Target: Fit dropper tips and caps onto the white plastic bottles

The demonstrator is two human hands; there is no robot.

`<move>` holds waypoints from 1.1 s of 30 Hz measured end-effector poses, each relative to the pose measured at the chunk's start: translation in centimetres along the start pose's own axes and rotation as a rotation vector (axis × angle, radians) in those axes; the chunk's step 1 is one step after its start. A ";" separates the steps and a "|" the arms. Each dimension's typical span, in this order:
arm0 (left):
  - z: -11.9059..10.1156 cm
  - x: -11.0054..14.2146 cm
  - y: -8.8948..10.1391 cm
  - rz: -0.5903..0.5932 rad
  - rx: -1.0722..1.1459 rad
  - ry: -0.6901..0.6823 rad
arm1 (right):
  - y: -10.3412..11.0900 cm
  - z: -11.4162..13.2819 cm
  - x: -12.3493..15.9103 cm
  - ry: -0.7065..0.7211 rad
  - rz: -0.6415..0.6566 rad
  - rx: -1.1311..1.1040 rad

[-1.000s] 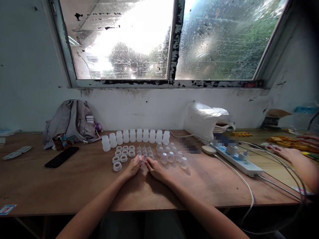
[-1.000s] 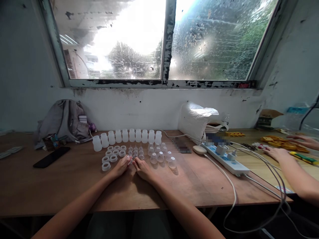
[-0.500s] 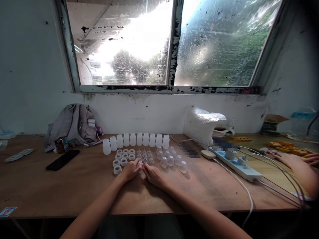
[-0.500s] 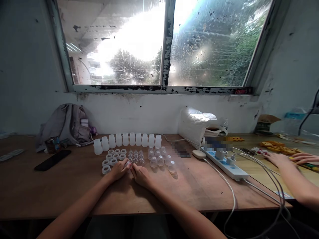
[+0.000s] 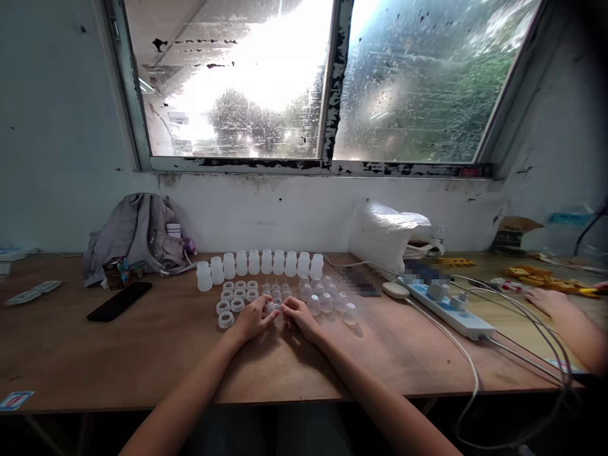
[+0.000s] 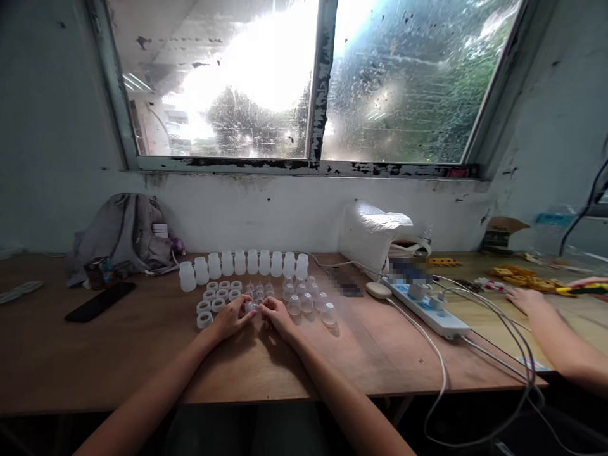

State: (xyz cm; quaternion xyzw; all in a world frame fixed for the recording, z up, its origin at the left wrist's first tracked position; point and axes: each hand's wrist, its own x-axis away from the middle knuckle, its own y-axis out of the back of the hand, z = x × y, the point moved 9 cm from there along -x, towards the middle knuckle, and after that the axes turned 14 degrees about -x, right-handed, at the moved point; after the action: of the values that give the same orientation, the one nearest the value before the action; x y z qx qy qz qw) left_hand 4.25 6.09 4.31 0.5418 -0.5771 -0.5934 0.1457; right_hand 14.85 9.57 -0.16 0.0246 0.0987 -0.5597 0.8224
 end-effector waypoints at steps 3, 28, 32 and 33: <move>-0.2 0.0 0.3 -0.030 0.010 -0.011 | 0.7 0.8 0.2 0.080 -0.074 0.024; -0.1 0.0 -0.7 0.004 0.009 -0.109 | -0.7 3.5 1.6 0.286 -0.129 0.551; -0.1 0.1 -0.7 0.010 0.006 -0.110 | -0.7 3.4 1.7 0.296 -0.130 0.543; -0.1 0.1 -0.7 0.008 0.005 -0.112 | -0.7 3.4 1.7 0.301 -0.128 0.540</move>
State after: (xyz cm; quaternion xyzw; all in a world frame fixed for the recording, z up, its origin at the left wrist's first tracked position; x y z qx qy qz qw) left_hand 4.63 6.17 3.73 0.5059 -0.5879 -0.6209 0.1140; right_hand 15.27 7.26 2.94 0.3184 0.0687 -0.6063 0.7255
